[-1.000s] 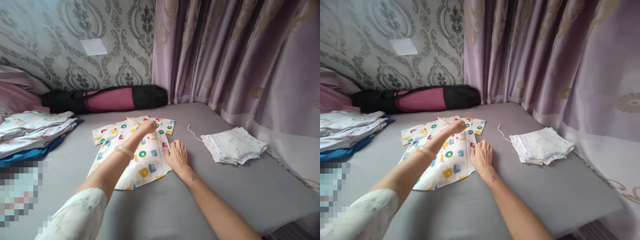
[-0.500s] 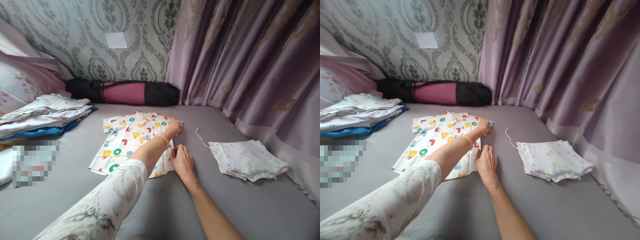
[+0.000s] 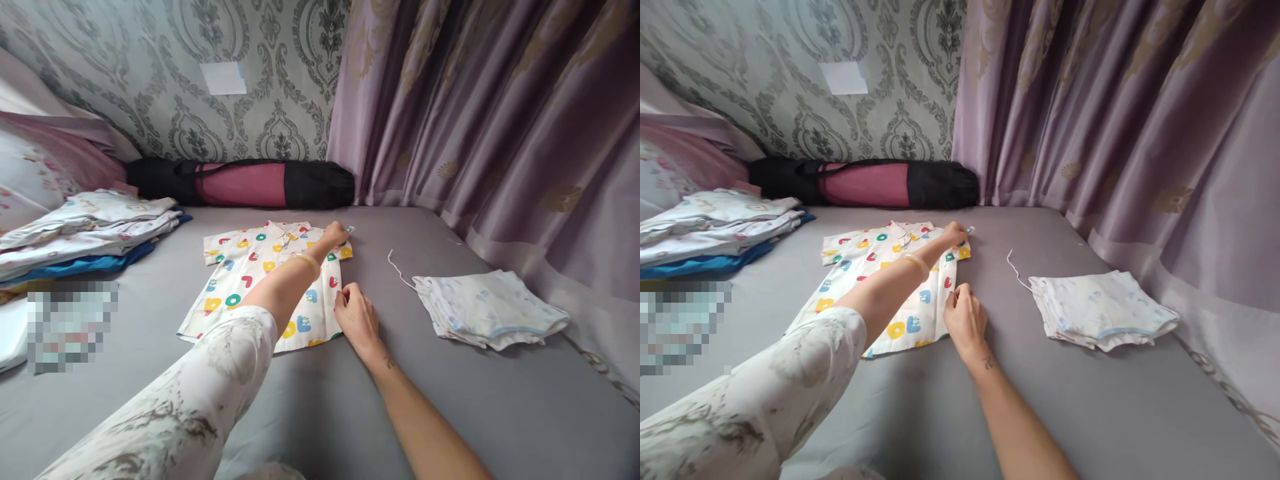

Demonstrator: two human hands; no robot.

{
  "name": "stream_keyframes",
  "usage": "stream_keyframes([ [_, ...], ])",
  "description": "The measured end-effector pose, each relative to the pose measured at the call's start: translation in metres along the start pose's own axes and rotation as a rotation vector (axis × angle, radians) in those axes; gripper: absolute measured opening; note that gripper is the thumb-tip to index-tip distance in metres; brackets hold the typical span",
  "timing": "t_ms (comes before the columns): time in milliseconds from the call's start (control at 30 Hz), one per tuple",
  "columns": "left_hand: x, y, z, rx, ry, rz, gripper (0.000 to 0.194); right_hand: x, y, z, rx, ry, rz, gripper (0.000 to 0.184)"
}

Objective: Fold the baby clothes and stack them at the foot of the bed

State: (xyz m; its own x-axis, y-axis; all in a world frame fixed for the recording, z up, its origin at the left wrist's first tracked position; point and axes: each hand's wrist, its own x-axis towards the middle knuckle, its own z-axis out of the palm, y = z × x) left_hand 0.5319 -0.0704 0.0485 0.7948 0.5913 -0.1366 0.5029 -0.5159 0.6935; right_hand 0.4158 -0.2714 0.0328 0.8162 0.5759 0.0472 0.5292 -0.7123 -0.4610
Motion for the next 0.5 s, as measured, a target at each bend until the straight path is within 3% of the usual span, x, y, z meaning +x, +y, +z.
stream_keyframes([
  [100,-0.002,-0.007,-0.024,-0.192,0.022,-0.068,0.021,-0.001,-0.003,0.001,0.101,-0.021,0.018,0.018],
  [267,-0.015,-0.025,-0.059,-0.465,0.054,-0.124,0.017,-0.007,-0.009,0.003,0.172,-0.045,-0.003,0.036],
  [500,-0.029,-0.057,-0.082,-0.740,0.066,-0.231,0.024,-0.016,-0.015,0.008,0.158,-0.043,-0.172,0.045],
])
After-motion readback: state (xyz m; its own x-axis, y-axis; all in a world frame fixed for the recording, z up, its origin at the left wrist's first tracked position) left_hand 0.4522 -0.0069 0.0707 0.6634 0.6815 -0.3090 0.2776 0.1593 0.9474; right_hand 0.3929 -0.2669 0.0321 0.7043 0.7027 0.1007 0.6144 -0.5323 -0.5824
